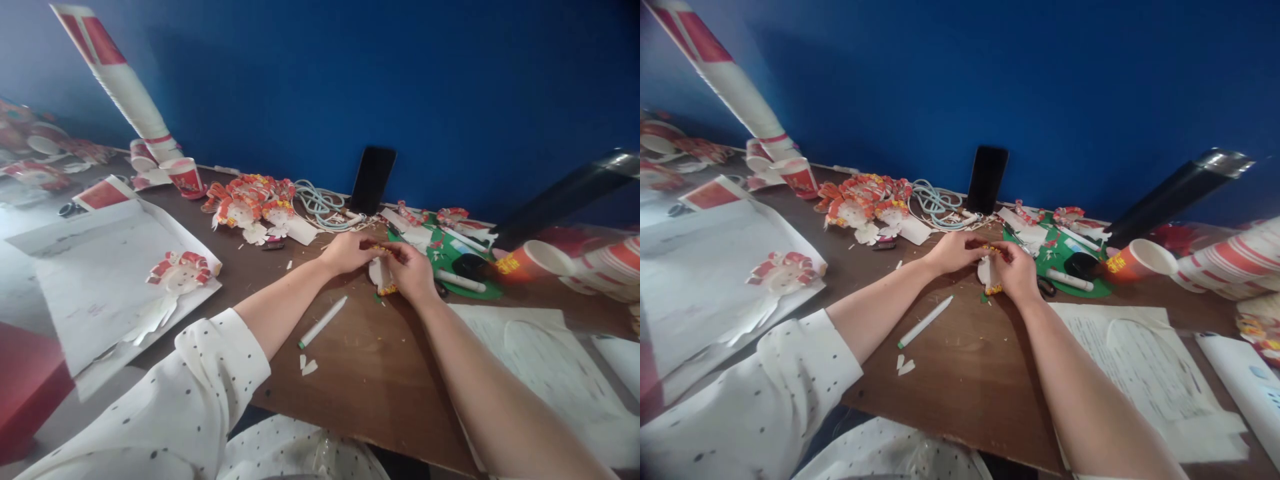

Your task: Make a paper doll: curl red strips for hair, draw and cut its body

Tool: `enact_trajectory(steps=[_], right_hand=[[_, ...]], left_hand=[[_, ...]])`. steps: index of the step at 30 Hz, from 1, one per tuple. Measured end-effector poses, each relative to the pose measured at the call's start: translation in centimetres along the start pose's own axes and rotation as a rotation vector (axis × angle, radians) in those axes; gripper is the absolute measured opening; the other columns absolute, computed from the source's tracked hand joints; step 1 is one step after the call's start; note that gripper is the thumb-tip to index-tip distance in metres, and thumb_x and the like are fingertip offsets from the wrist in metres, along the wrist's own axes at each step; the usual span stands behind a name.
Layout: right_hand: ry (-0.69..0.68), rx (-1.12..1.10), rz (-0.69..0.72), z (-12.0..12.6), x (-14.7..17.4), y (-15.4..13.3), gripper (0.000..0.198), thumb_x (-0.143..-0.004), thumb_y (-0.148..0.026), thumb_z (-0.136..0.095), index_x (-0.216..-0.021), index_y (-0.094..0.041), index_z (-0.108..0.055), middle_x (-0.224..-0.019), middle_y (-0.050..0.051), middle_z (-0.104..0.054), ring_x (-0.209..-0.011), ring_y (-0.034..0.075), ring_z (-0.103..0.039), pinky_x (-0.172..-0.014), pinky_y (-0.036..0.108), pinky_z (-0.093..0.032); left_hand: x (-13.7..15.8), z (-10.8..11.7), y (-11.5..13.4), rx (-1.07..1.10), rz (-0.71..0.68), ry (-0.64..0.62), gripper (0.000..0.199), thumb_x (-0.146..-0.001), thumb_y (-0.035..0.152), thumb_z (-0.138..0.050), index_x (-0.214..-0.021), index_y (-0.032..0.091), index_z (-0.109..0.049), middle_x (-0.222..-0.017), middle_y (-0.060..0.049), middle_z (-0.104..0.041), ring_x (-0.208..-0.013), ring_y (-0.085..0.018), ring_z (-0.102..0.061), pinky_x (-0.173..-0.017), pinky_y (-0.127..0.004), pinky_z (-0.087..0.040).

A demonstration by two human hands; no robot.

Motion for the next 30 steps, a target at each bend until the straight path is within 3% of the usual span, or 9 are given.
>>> enact_trajectory(steps=[3,12,20,30], right_hand=[[0.006,0.006,-0.005,0.04,0.04,-0.05,0.029,-0.077,-0.038,-0.063,-0.097,-0.018,-0.071,-0.087,0.007,-0.074,-0.076,0.021,-0.067,-0.07,0.035,-0.053],[-0.008,-0.003,0.026,-0.22,0.17,-0.17,0.029,-0.076,-0.039,-0.065,-0.096,-0.02,-0.071,-0.089,0.007,-0.074,-0.077,0.021,-0.067,-0.07,0.035,-0.053],[-0.01,-0.005,0.012,-0.23,0.24,-0.33,0.03,-0.077,-0.039,-0.064,-0.097,-0.019,-0.07,-0.091,0.008,-0.074,-0.079,0.022,-0.067,-0.073,0.036,-0.053],[-0.041,-0.027,0.023,-0.64,0.04,-0.02,0.028,-0.076,-0.038,-0.065,-0.094,-0.018,-0.07,-0.09,0.008,-0.074,-0.079,0.022,-0.067,-0.072,0.036,-0.053]], left_hand=[[-0.1,0.03,-0.37,-0.005,0.012,-0.005,0.026,-0.086,0.039,-0.058,-0.098,0.023,-0.075,-0.094,-0.004,-0.075,-0.089,-0.02,-0.068,-0.08,-0.031,-0.053],[-0.18,-0.07,-0.82,0.02,0.034,0.025,0.018,-0.081,0.033,-0.063,-0.091,0.022,-0.074,-0.092,-0.001,-0.075,-0.088,-0.018,-0.068,-0.081,-0.03,-0.052],[-0.18,-0.37,-0.67,0.075,0.004,-0.021,0.019,-0.08,0.031,-0.066,-0.093,0.019,-0.071,-0.092,-0.003,-0.074,-0.086,-0.017,-0.067,-0.079,-0.029,-0.052],[-0.05,0.05,-0.32,0.013,-0.023,0.054,0.014,-0.078,0.024,-0.065,-0.09,0.018,-0.069,-0.088,-0.003,-0.071,-0.083,-0.018,-0.064,-0.074,-0.028,-0.049]])
Point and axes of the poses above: each hand's wrist, its own x-axis away from the middle knuckle, its own z-axis out of the back of the hand, y = z × x, the point moved 8 cm from there along -x, towards the middle knuckle
